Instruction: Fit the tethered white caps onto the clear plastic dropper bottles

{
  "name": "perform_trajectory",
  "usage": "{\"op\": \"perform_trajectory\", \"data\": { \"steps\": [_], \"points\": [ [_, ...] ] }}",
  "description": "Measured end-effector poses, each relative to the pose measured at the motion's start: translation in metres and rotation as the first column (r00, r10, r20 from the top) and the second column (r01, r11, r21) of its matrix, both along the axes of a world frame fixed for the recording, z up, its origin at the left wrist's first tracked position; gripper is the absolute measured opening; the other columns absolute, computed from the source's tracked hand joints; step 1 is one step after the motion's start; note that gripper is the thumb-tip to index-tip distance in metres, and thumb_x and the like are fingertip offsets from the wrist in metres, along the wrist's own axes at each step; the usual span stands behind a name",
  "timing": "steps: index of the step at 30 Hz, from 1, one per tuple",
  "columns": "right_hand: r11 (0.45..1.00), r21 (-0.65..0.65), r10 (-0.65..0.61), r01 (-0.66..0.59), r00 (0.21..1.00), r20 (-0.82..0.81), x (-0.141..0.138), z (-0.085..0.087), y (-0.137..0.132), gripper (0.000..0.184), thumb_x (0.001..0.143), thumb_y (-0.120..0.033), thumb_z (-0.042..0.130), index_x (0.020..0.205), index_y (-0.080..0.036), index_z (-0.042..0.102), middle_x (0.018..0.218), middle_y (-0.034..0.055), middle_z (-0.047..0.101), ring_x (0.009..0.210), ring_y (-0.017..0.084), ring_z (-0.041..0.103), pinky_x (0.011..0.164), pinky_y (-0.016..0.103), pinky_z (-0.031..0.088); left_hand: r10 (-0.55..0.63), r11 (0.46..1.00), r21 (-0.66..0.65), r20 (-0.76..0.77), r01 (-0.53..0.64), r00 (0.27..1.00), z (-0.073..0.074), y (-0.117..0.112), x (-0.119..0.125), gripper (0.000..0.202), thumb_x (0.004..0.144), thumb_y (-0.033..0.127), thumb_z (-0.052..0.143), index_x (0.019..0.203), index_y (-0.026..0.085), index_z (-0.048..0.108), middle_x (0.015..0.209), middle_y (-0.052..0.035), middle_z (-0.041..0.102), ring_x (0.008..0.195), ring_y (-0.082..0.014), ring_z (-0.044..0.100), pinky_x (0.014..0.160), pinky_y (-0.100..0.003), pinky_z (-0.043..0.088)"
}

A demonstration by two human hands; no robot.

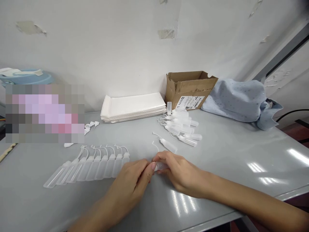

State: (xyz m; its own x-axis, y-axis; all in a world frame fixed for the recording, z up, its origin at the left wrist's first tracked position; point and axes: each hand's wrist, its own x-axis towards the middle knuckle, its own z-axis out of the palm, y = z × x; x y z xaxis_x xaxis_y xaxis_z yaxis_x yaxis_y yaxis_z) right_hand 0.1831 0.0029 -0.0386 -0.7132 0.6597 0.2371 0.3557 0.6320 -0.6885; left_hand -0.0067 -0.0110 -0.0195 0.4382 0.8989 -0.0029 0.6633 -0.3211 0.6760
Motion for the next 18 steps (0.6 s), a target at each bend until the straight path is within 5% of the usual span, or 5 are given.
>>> {"op": "perform_trajectory", "data": {
  "steps": [5, 12, 16, 18],
  "points": [
    [0.998, 0.052, 0.025, -0.032, 0.991, 0.134, 0.000, 0.004, 0.004, 0.034, 0.078, 0.002, 0.040, 0.108, -0.014, 0.041, 0.097, 0.0126, 0.060, 0.085, 0.019, 0.058, 0.072, 0.034, 0.051, -0.070, 0.997, 0.040, 0.004, 0.069, 0.998, -0.008, -0.002, -0.002, 0.028, 0.093, 0.027, 0.040, 0.069, 0.019, 0.051, 0.059, 0.0036, 0.054, 0.052, -0.0115, 0.051, 0.051, -0.022, 0.038],
    [0.991, -0.130, 0.015, -0.006, 0.998, 0.065, 0.001, 0.011, 0.004, 0.034, 0.085, -0.003, 0.042, 0.115, -0.015, 0.035, 0.104, 0.0109, 0.062, 0.093, 0.018, 0.060, 0.079, 0.032, 0.049, -0.142, 0.921, 0.370, 0.028, 0.122, 0.989, -0.024, -0.008, -0.004, 0.013, 0.092, 0.015, 0.042, 0.102, 0.022, 0.048, 0.082, 0.0001, 0.058, 0.068, -0.0133, 0.057, 0.062, -0.024, 0.046],
    [0.990, -0.138, -0.035, 0.027, 0.998, -0.050, 0.001, 0.011, 0.002, 0.059, 0.088, -0.009, 0.044, 0.134, -0.016, 0.007, 0.108, 0.0104, 0.062, 0.092, 0.017, 0.062, 0.081, 0.032, 0.049, -0.065, 0.968, 0.249, 0.098, 0.039, 0.993, -0.014, -0.007, -0.003, 0.008, 0.091, 0.022, 0.044, 0.092, 0.021, 0.051, 0.077, 0.0005, 0.060, 0.065, -0.0126, 0.058, 0.058, -0.023, 0.046],
    [0.994, -0.070, -0.081, 0.078, 0.996, -0.041, 0.000, 0.009, 0.002, 0.057, 0.090, -0.014, 0.045, 0.134, -0.016, 0.010, 0.109, 0.0118, 0.061, 0.091, 0.018, 0.061, 0.078, 0.032, 0.050, 0.005, 0.993, 0.114, 0.132, -0.020, 0.991, -0.005, -0.005, -0.001, 0.016, 0.091, 0.029, 0.043, 0.084, 0.020, 0.054, 0.070, 0.0014, 0.060, 0.060, -0.0125, 0.057, 0.050, -0.021, 0.043]
  ]
}}
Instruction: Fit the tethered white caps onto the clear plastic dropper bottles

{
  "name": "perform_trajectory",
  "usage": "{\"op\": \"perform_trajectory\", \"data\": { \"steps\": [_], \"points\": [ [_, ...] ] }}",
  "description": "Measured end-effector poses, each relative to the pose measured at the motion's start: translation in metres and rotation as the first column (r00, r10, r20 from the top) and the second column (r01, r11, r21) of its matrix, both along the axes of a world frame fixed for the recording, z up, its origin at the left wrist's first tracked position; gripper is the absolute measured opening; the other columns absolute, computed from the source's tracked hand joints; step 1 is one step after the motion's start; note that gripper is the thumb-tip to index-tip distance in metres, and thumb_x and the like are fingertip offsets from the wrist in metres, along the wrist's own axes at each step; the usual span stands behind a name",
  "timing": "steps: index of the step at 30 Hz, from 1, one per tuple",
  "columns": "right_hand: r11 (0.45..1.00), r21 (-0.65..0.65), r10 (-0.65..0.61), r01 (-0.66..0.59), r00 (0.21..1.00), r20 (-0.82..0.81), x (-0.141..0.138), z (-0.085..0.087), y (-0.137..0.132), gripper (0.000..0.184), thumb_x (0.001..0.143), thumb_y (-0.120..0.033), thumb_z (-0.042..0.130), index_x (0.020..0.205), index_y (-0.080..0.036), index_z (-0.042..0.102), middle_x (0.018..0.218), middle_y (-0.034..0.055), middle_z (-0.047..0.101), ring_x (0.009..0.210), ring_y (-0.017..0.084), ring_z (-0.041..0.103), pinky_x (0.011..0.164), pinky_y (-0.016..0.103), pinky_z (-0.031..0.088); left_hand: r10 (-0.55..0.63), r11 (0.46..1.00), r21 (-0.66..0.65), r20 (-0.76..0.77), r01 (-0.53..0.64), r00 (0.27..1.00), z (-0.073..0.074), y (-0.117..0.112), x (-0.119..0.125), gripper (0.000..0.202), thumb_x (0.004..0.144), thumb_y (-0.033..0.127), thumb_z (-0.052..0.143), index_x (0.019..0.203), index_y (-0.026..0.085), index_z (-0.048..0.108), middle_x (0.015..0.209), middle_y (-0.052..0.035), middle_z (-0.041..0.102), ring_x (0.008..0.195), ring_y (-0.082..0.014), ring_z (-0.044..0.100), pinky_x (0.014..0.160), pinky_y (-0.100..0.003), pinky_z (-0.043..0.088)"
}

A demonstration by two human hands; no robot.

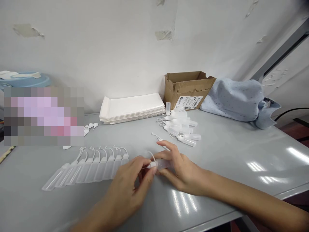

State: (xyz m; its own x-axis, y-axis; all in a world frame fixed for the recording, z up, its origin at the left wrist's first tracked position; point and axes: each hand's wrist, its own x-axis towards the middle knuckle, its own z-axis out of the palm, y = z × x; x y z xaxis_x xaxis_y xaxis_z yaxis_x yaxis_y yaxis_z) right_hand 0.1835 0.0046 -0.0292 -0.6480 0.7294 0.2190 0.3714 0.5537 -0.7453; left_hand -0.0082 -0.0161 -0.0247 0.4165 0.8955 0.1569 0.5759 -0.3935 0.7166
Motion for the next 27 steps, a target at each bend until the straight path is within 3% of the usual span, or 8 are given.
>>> {"op": "perform_trajectory", "data": {
  "steps": [3, 5, 8, 11, 17, 20, 24, 27],
  "points": [
    [0.986, 0.167, -0.029, 0.019, 0.998, 0.056, 0.000, -0.002, 0.002, 0.029, 0.092, -0.022, 0.044, 0.120, -0.014, 0.038, 0.100, 0.0122, 0.060, 0.087, 0.020, 0.059, 0.073, 0.032, 0.050, 0.061, 0.982, -0.179, -0.004, -0.060, 0.998, 0.011, 0.002, 0.001, 0.027, 0.091, 0.036, 0.042, 0.075, 0.020, 0.056, 0.062, 0.0024, 0.058, 0.057, -0.0125, 0.056, 0.044, -0.019, 0.038],
    [0.960, 0.280, -0.022, -0.001, 0.997, 0.080, 0.000, -0.003, 0.004, 0.019, 0.094, -0.023, 0.041, 0.109, -0.013, 0.047, 0.089, 0.0108, 0.060, 0.078, 0.019, 0.057, 0.067, 0.030, 0.050, 0.072, 0.972, -0.225, -0.012, -0.073, 0.997, 0.013, 0.002, 0.001, 0.028, 0.091, 0.037, 0.042, 0.073, 0.021, 0.057, 0.059, 0.0028, 0.056, 0.056, -0.0124, 0.056, 0.045, -0.019, 0.039],
    [0.932, 0.361, 0.003, -0.041, 0.994, 0.106, 0.000, -0.003, 0.006, 0.021, 0.095, -0.020, 0.036, 0.106, -0.011, 0.051, 0.078, 0.0077, 0.056, 0.067, 0.017, 0.051, 0.058, 0.028, 0.046, 0.055, 0.992, -0.117, 0.014, -0.053, 0.998, 0.011, 0.001, 0.000, 0.023, 0.089, 0.033, 0.044, 0.076, 0.020, 0.058, 0.062, 0.0023, 0.058, 0.057, -0.0121, 0.055, 0.050, -0.020, 0.041],
    [0.942, 0.327, 0.040, -0.074, 0.993, 0.111, 0.001, -0.001, 0.006, 0.024, 0.095, -0.020, 0.035, 0.108, -0.010, 0.052, 0.074, 0.0055, 0.054, 0.064, 0.016, 0.049, 0.056, 0.026, 0.044, 0.047, 0.998, -0.049, 0.051, -0.044, 0.998, 0.010, 0.000, 0.000, 0.018, 0.088, 0.030, 0.047, 0.079, 0.020, 0.060, 0.068, 0.0014, 0.061, 0.061, -0.0122, 0.057, 0.056, -0.021, 0.044],
    [0.945, 0.309, 0.052, -0.108, 0.981, 0.184, 0.001, 0.000, 0.002, 0.032, 0.096, -0.021, 0.035, 0.126, -0.018, 0.045, 0.080, 0.0047, 0.058, 0.066, 0.015, 0.054, 0.057, 0.024, 0.045, 0.174, 0.931, -0.346, 0.129, -0.120, 0.976, 0.018, 0.005, -0.001, 0.036, 0.090, 0.043, 0.041, 0.069, 0.021, 0.062, 0.062, 0.0025, 0.059, 0.059, -0.0124, 0.056, 0.054, -0.020, 0.045],
    [0.937, 0.333, 0.030, -0.101, 0.977, 0.211, 0.000, -0.001, 0.001, 0.033, 0.096, -0.025, 0.035, 0.128, -0.016, 0.040, 0.080, 0.0052, 0.062, 0.064, 0.016, 0.057, 0.053, 0.025, 0.044, 0.231, 0.942, -0.273, 0.113, -0.194, 0.966, 0.019, 0.006, -0.002, 0.040, 0.089, 0.042, 0.042, 0.062, 0.021, 0.061, 0.060, 0.0027, 0.058, 0.057, -0.0121, 0.054, 0.055, -0.021, 0.044],
    [0.954, 0.296, -0.087, 0.041, 0.986, 0.144, 0.000, -0.004, 0.002, 0.025, 0.096, -0.031, 0.038, 0.113, -0.013, 0.042, 0.082, 0.0077, 0.067, 0.062, 0.016, 0.061, 0.053, 0.026, 0.045, 0.268, 0.961, -0.089, 0.045, -0.264, 0.962, 0.019, 0.004, 0.000, 0.037, 0.090, 0.037, 0.043, 0.062, 0.022, 0.060, 0.062, 0.0035, 0.060, 0.056, -0.0118, 0.053, 0.054, -0.021, 0.042],
    [0.909, 0.397, -0.186, 0.131, 0.977, 0.104, 0.004, -0.006, 0.007, 0.018, 0.095, -0.032, 0.039, 0.101, -0.016, 0.046, 0.079, 0.0071, 0.067, 0.057, 0.015, 0.061, 0.051, 0.025, 0.043, 0.323, 0.946, -0.034, 0.037, -0.322, 0.946, 0.021, 0.002, 0.000, 0.036, 0.088, 0.039, 0.046, 0.060, 0.022, 0.060, 0.059, 0.0038, 0.058, 0.055, -0.0121, 0.053, 0.052, -0.021, 0.042]
  ]
}}
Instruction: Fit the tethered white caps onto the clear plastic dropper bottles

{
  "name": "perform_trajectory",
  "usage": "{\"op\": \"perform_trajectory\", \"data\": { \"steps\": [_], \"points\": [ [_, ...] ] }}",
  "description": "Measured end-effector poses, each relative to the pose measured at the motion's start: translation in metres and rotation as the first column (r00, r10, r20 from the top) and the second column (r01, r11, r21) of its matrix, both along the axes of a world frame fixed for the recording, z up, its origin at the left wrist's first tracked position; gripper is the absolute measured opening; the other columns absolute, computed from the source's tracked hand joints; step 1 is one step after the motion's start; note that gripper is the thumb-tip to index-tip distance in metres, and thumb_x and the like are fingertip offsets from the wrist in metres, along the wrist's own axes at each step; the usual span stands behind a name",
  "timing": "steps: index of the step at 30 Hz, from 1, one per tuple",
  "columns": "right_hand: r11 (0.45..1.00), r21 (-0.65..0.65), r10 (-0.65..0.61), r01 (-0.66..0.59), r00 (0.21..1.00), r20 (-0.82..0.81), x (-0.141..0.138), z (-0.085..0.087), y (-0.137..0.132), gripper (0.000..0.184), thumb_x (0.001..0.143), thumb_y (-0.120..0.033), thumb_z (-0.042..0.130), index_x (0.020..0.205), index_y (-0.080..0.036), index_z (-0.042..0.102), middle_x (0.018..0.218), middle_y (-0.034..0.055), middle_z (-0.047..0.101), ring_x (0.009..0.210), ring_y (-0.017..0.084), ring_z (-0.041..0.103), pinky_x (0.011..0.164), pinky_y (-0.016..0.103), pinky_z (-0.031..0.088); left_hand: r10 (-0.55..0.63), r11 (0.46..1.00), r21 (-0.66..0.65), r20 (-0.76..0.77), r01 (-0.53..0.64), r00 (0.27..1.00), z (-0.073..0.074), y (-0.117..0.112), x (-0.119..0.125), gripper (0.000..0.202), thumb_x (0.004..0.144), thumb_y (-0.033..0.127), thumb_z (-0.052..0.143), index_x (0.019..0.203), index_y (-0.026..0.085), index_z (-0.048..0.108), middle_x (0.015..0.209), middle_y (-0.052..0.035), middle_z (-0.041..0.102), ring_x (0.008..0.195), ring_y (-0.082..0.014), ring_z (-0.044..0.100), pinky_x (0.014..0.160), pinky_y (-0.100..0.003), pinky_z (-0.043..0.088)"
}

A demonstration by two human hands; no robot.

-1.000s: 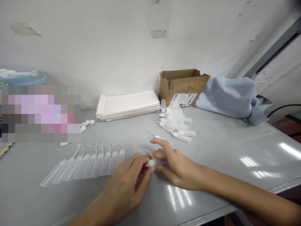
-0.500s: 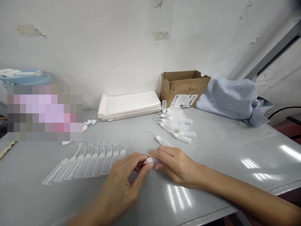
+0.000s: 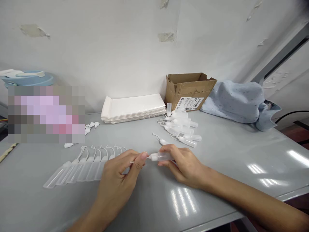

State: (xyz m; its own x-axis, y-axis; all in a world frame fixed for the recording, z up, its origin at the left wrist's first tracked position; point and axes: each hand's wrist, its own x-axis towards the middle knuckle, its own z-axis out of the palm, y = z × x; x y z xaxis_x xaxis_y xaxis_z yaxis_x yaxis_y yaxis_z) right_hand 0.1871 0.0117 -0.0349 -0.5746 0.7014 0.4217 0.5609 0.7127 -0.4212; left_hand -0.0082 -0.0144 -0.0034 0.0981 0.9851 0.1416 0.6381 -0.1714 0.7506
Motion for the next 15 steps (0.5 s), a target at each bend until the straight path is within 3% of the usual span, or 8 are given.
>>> {"op": "perform_trajectory", "data": {
  "steps": [4, 8, 11, 13, 15],
  "points": [
    [0.949, 0.209, -0.244, 0.236, 0.970, 0.013, 0.007, -0.002, 0.013, 0.021, 0.093, -0.035, 0.044, 0.097, -0.015, 0.049, 0.070, 0.0043, 0.065, 0.047, 0.013, 0.055, 0.044, 0.023, 0.034, 0.280, 0.960, 0.007, 0.095, -0.282, 0.955, 0.006, 0.002, -0.007, 0.027, 0.083, 0.043, 0.051, 0.073, 0.024, 0.067, 0.060, 0.0041, 0.062, 0.054, -0.0121, 0.055, 0.046, -0.020, 0.041],
    [0.872, 0.295, -0.451, 0.390, 0.875, 0.175, 0.011, -0.003, 0.025, 0.022, 0.091, -0.035, 0.044, 0.089, -0.015, 0.051, 0.078, 0.0068, 0.063, 0.056, 0.017, 0.058, 0.042, 0.024, 0.026, 0.481, 0.856, 0.088, 0.228, -0.510, 0.846, 0.015, 0.015, -0.025, 0.020, 0.081, 0.034, 0.055, 0.073, 0.021, 0.068, 0.057, 0.0048, 0.060, 0.050, -0.0091, 0.053, 0.053, -0.020, 0.045],
    [0.858, 0.281, -0.504, 0.430, 0.811, 0.297, 0.010, -0.002, 0.027, 0.021, 0.089, -0.034, 0.046, 0.085, -0.014, 0.052, 0.085, 0.0081, 0.060, 0.058, 0.017, 0.056, 0.041, 0.024, 0.022, 0.522, 0.775, 0.136, 0.411, -0.617, 0.747, 0.018, 0.029, -0.044, 0.013, 0.078, 0.028, 0.059, 0.077, 0.018, 0.068, 0.056, 0.0045, 0.057, 0.048, -0.0089, 0.052, 0.050, -0.020, 0.046],
    [0.848, 0.267, -0.527, 0.458, 0.779, 0.338, 0.008, -0.001, 0.026, 0.020, 0.088, -0.033, 0.047, 0.085, -0.013, 0.052, 0.087, 0.0082, 0.058, 0.058, 0.017, 0.055, 0.041, 0.024, 0.022, 0.528, 0.763, 0.112, 0.459, -0.636, 0.715, 0.019, 0.037, -0.058, 0.012, 0.074, 0.022, 0.061, 0.079, 0.016, 0.069, 0.057, 0.0036, 0.059, 0.050, -0.0099, 0.055, 0.049, -0.020, 0.047],
    [0.841, 0.261, -0.541, 0.475, 0.765, 0.351, 0.006, -0.001, 0.024, 0.021, 0.088, -0.033, 0.047, 0.087, -0.013, 0.053, 0.090, 0.0089, 0.056, 0.060, 0.017, 0.056, 0.042, 0.024, 0.023, 0.563, 0.717, 0.117, 0.484, -0.687, 0.670, 0.020, 0.042, -0.070, 0.011, 0.070, 0.018, 0.061, 0.077, 0.014, 0.068, 0.058, 0.0034, 0.060, 0.050, -0.0099, 0.055, 0.048, -0.020, 0.047]
  ]
}}
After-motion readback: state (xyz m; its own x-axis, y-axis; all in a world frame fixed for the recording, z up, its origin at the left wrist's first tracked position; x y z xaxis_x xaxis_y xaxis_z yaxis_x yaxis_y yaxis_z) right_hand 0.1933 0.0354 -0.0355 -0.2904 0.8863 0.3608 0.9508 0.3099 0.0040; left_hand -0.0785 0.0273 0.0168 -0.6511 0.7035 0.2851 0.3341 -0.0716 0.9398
